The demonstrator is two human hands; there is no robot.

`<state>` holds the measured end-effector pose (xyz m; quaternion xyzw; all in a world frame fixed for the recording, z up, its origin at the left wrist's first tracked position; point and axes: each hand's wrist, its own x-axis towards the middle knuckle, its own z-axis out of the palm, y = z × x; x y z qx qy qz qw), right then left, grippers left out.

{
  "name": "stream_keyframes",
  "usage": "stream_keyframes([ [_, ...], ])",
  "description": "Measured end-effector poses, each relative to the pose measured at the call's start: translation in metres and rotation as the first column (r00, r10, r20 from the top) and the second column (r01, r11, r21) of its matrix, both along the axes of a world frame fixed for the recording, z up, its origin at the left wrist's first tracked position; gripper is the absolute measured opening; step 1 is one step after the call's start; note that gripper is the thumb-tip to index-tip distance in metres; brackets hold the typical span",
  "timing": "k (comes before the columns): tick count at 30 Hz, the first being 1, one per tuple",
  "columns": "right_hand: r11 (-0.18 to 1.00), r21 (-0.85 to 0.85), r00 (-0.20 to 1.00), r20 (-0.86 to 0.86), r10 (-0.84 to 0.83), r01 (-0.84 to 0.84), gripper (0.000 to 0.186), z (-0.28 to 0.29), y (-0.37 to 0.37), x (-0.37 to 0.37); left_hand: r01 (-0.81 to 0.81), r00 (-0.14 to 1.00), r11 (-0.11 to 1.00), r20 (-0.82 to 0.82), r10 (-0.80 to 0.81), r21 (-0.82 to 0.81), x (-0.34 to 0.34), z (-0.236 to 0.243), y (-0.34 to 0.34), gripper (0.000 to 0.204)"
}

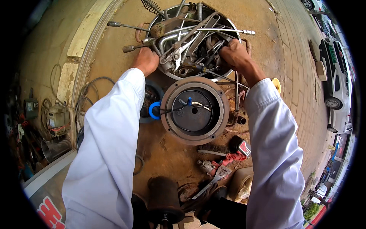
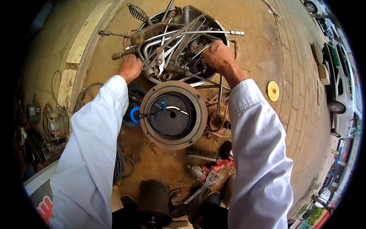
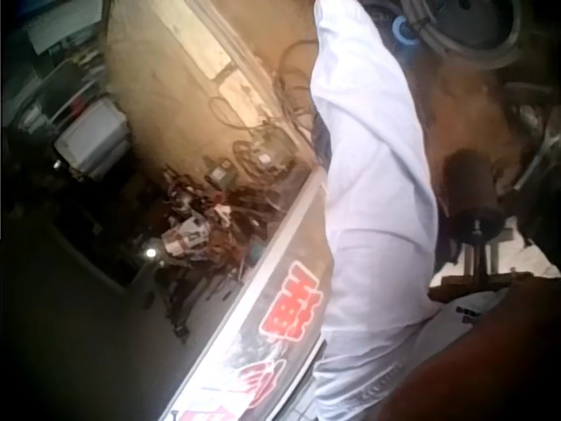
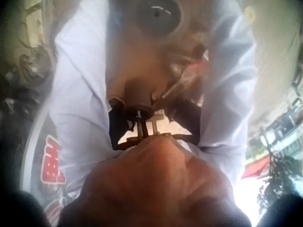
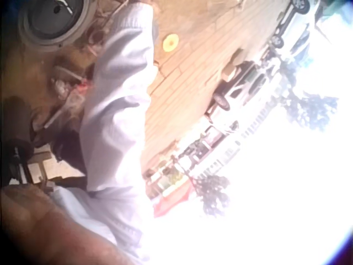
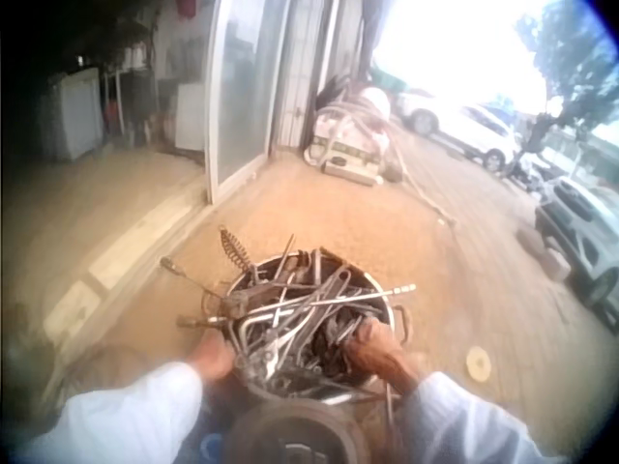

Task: The person sits on the ground and uses a wrench to tighten a nut on a circular metal part. They then search through a bowl of tools, select a metal rod, and insert it into the part, adjusting it by hand.

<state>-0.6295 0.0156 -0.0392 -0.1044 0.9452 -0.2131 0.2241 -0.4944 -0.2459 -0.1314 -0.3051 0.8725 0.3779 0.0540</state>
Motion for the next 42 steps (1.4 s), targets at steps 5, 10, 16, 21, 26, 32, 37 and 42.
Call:
stream_keyframes([
  [5, 0.969, -0.167, 0.982, -0.078, 0.172, -0.183, 0.02, 0.091, 0.09, 0.064, 0.059, 0.997, 0.998, -0.054, -0.06, -0.026, 0.002, -0.012, -0.012, 0.042],
  [10, 0.965, -0.244, 0.961, 0.274, -0.026, 0.095, 0.026, 0.22, 0.181, 0.209, -0.008, 0.993, 0.98, 0.118, -0.015, 0.199, 0.013, 0.006, -0.029, 0.044],
  [16, 0.881, -0.31, 0.822, 0.552, -0.14, 0.359, 0.019, 0.282, 0.261, 0.351, -0.232, 0.971, 0.824, 0.077, 0.225, 0.517, 0.102, 0.08, 0.007, 0.051],
  [21, 0.89, -0.428, 0.876, 0.476, 0.072, 0.159, 0.018, 0.308, 0.272, 0.41, -0.177, 0.962, 0.843, -0.092, 0.257, 0.509, 0.197, 0.181, 0.005, 0.045],
  [26, 0.824, -0.567, 0.926, 0.302, 0.226, -0.016, 0.03, 0.352, 0.272, 0.482, -0.1, 0.921, 0.897, -0.301, 0.248, 0.431, 0.306, 0.316, 0.032, 0.048],
  [32, 0.306, -0.796, 0.816, 0.57, 0.091, 0.522, 0.036, 0.323, 0.269, 0.588, 0.18, 0.892, 0.978, -0.438, -0.117, 0.106, 0.417, 0.473, 0.086, 0.059],
  [37, 0.088, -0.777, 0.777, 0.628, 0.039, 0.623, 0.035, 0.24, 0.25, 0.657, 0.369, 0.723, 0.924, -0.593, -0.354, -0.102, 0.509, 0.531, 0.146, 0.054],
  [42, 0.148, -0.63, 0.644, 0.763, -0.066, 0.762, 0.012, 0.194, 0.219, 0.689, 0.336, 0.748, 0.939, -0.626, -0.218, 0.076, 0.582, 0.476, 0.191, 0.048],
])
